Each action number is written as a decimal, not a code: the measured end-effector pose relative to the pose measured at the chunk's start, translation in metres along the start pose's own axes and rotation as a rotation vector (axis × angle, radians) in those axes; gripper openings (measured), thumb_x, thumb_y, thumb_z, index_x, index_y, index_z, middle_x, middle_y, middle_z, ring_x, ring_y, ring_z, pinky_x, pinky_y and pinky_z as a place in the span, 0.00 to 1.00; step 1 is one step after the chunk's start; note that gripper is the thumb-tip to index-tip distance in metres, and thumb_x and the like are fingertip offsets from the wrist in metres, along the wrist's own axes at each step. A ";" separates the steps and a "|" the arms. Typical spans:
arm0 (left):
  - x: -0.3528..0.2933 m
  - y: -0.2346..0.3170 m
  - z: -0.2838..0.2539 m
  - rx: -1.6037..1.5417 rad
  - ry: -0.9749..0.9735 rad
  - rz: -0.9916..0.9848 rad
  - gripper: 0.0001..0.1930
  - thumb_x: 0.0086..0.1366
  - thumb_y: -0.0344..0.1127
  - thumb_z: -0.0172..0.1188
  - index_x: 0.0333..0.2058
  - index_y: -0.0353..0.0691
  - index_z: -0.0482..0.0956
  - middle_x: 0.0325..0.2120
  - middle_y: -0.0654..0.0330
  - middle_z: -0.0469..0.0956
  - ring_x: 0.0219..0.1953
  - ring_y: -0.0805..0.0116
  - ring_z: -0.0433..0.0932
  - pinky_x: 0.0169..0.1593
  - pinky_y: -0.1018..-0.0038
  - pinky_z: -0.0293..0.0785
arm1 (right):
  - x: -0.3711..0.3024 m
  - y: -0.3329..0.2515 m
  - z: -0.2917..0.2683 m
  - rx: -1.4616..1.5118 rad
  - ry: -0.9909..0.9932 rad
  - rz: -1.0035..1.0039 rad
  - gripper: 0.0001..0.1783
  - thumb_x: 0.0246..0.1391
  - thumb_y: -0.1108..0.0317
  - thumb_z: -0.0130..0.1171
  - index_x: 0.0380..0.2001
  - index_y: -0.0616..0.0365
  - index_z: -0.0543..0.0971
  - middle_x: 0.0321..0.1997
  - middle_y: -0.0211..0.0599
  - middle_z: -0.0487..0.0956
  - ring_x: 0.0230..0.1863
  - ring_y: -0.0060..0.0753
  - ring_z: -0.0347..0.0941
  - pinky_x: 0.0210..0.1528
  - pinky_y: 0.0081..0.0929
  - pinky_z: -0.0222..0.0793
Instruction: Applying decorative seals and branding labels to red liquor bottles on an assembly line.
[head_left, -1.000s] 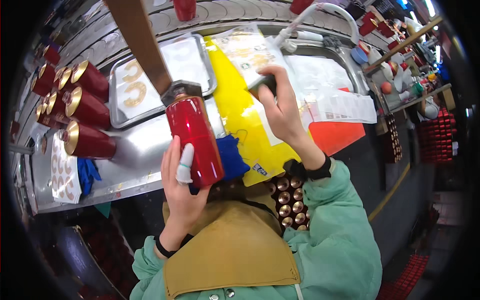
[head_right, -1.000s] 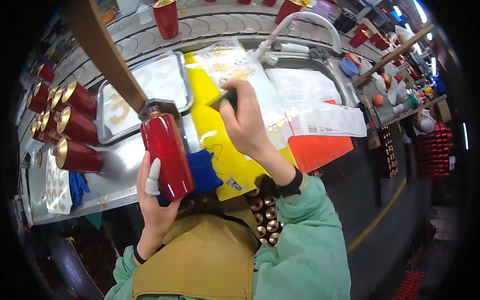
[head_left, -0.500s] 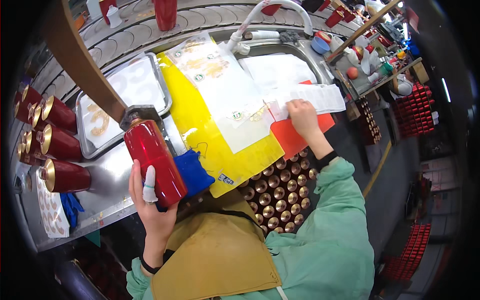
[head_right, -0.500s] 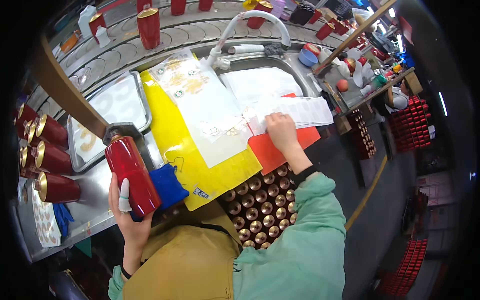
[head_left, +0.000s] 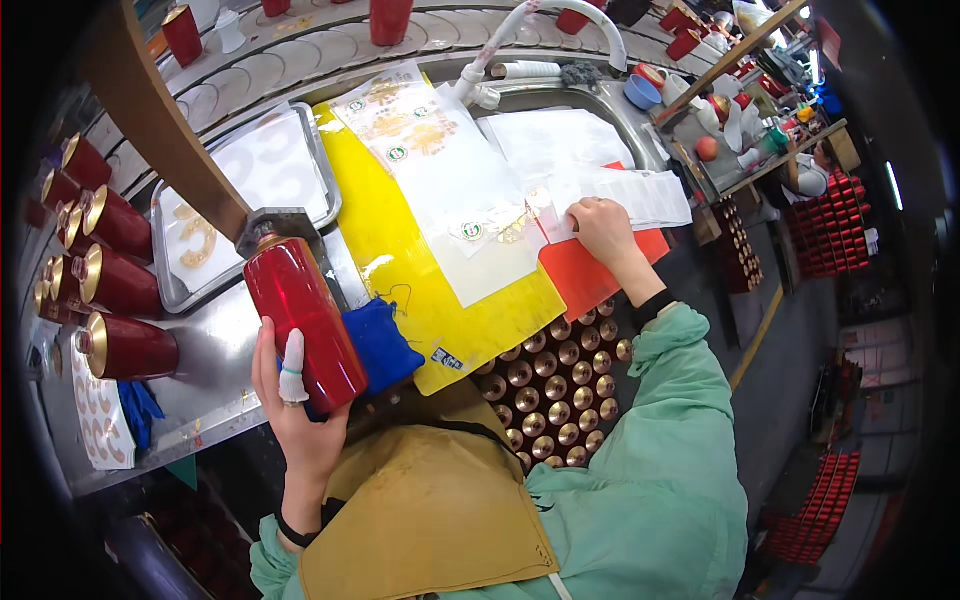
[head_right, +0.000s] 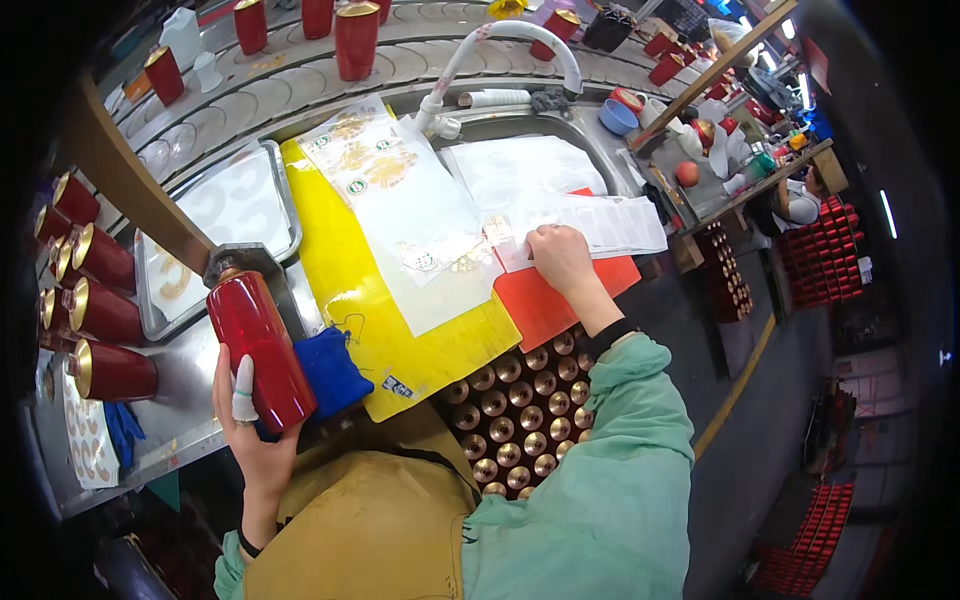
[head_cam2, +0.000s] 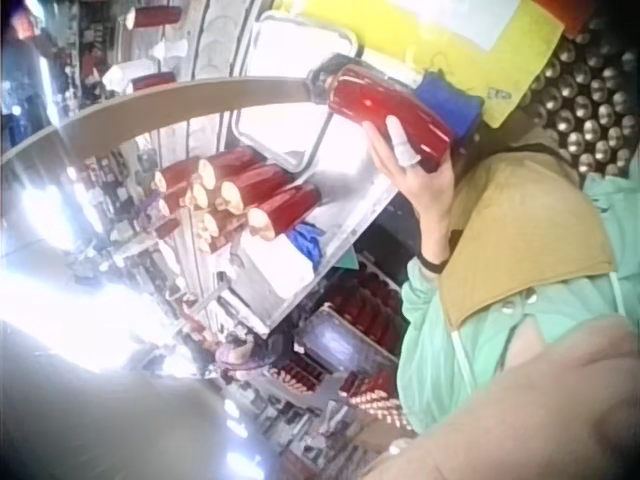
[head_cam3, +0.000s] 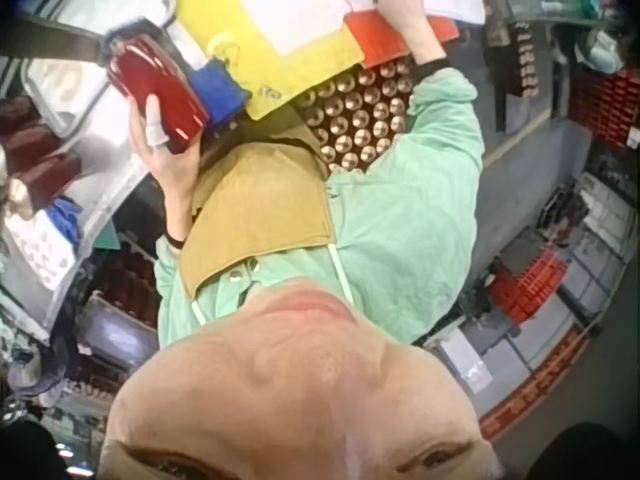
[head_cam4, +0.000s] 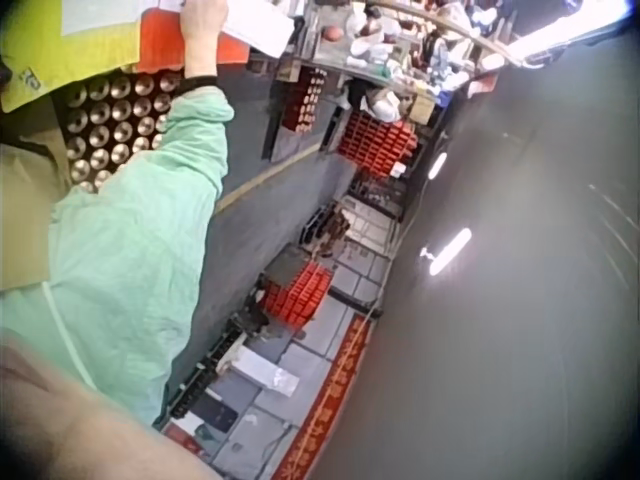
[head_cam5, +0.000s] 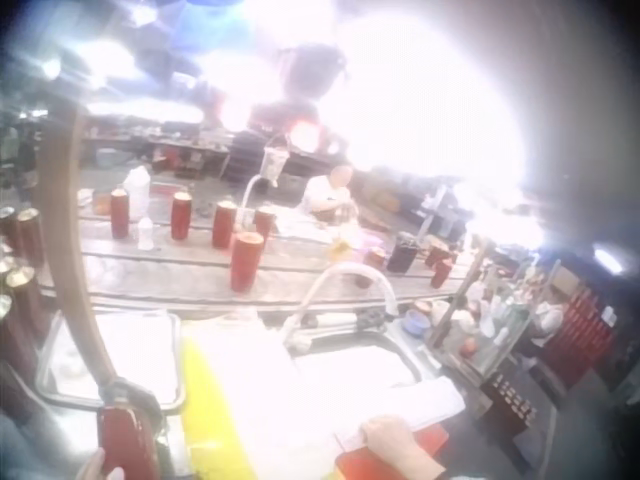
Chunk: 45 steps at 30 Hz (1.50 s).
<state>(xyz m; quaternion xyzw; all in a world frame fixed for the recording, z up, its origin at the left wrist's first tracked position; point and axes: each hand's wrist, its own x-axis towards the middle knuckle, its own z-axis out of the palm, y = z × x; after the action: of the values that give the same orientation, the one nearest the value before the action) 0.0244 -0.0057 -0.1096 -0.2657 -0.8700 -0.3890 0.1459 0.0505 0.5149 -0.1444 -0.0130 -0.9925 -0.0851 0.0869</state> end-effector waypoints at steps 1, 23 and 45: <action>0.000 0.000 0.000 0.002 -0.003 0.002 0.51 0.46 0.26 0.80 0.72 0.47 0.69 0.74 0.45 0.61 0.74 0.40 0.62 0.74 0.52 0.60 | 0.000 -0.001 0.000 -0.004 0.002 0.001 0.02 0.49 0.71 0.64 0.26 0.51 0.84 0.29 0.35 0.84 0.35 0.44 0.83 0.40 0.40 0.78; -0.002 -0.002 -0.001 0.038 -0.007 -0.015 0.49 0.46 0.28 0.81 0.70 0.47 0.72 0.74 0.47 0.63 0.75 0.42 0.62 0.76 0.49 0.56 | 0.000 0.067 0.006 0.079 -0.074 0.882 0.24 0.63 0.56 0.63 0.58 0.57 0.79 0.53 0.57 0.82 0.56 0.63 0.80 0.56 0.56 0.75; 0.002 0.009 -0.004 0.097 -0.009 0.119 0.52 0.45 0.24 0.82 0.72 0.45 0.70 0.74 0.49 0.64 0.73 0.45 0.65 0.74 0.55 0.61 | -0.172 0.008 0.224 1.196 1.304 1.724 0.21 0.68 0.71 0.49 0.62 0.52 0.78 0.56 0.39 0.82 0.47 0.37 0.80 0.44 0.36 0.78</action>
<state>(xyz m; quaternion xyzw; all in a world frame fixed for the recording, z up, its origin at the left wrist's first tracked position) 0.0280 -0.0029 -0.1006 -0.3111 -0.8711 -0.3359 0.1777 0.1819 0.5589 -0.3907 -0.5762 -0.3138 0.4764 0.5854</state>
